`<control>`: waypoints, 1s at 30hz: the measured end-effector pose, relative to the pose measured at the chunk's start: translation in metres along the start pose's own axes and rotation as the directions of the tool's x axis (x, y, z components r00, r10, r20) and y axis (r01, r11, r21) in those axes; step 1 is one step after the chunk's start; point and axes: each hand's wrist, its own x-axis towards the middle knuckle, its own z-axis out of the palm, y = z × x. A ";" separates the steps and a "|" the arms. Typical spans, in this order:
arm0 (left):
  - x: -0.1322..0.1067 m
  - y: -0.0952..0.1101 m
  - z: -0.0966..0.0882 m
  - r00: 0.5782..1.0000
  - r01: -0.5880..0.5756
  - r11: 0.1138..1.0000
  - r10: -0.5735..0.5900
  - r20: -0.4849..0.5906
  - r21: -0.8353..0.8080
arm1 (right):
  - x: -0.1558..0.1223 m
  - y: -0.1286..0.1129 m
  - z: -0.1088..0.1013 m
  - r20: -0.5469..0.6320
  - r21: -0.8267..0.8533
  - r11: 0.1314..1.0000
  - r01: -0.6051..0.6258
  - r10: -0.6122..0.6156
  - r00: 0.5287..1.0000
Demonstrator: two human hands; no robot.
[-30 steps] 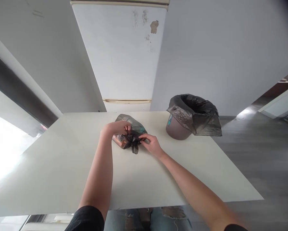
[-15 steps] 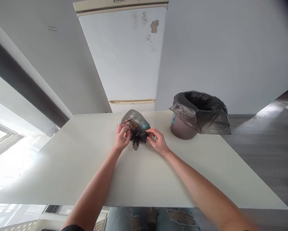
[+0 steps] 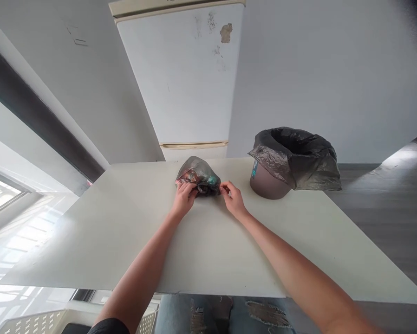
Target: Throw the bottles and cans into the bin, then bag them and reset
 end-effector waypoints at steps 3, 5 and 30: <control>-0.006 0.003 -0.001 0.991 0.126 0.988 -0.130 -0.039 -0.089 | -0.002 -0.003 -0.003 -0.134 0.009 0.999 -0.031 0.032 0.990; -0.008 0.006 -0.002 0.983 0.167 0.979 -0.175 -0.060 -0.122 | -0.002 -0.002 -0.003 -0.222 -0.002 0.999 -0.038 0.036 0.974; 0.002 0.016 -0.015 0.854 0.372 0.884 -0.445 -0.268 -0.283 | -0.004 -0.015 -0.008 -0.361 -0.190 0.981 -0.024 -0.047 0.931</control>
